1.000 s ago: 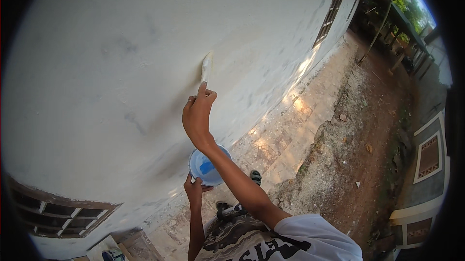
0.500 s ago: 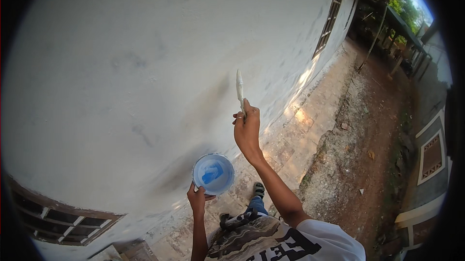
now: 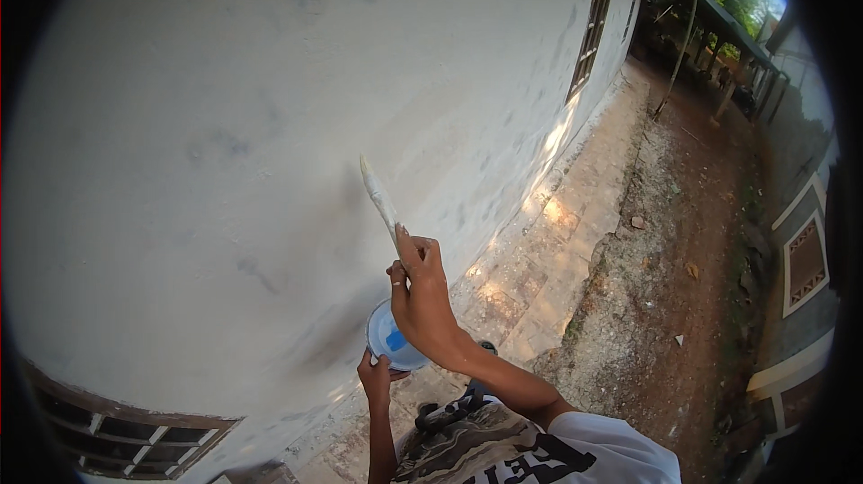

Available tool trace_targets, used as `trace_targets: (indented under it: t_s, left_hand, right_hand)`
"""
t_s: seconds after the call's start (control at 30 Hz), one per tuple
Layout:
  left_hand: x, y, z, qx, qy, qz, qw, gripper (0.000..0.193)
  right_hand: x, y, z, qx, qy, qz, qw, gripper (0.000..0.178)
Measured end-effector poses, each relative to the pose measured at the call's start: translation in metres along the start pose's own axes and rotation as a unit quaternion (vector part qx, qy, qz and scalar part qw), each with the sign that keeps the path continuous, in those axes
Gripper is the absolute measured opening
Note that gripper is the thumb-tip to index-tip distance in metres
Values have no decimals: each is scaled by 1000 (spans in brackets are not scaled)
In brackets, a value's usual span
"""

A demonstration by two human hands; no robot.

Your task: The person paints the wall of a building by applying white paint from a bucket with a brush.

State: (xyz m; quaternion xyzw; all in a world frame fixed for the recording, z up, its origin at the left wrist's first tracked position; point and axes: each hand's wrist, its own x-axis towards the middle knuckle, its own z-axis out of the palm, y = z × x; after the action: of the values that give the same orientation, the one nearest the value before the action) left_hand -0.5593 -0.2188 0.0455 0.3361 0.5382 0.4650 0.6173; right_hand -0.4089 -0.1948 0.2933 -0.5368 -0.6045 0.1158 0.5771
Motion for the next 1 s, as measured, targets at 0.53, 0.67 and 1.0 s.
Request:
trace_targets:
  t_s: [0.53, 0.67, 1.0]
  left_hand:
    - [-6, 43, 76, 107, -46, 56, 992, 58]
    - [9, 41, 106, 106, -42, 74, 991, 61]
    - [33, 51, 194, 128, -42, 97, 986, 65]
  right_hand:
    - [-110, 153, -54, -228, -279, 147, 921, 31]
    - [-79, 193, -55, -388, -283, 65, 875, 34]
    - [-34, 261, -88, -406, -208, 77, 887, 36]
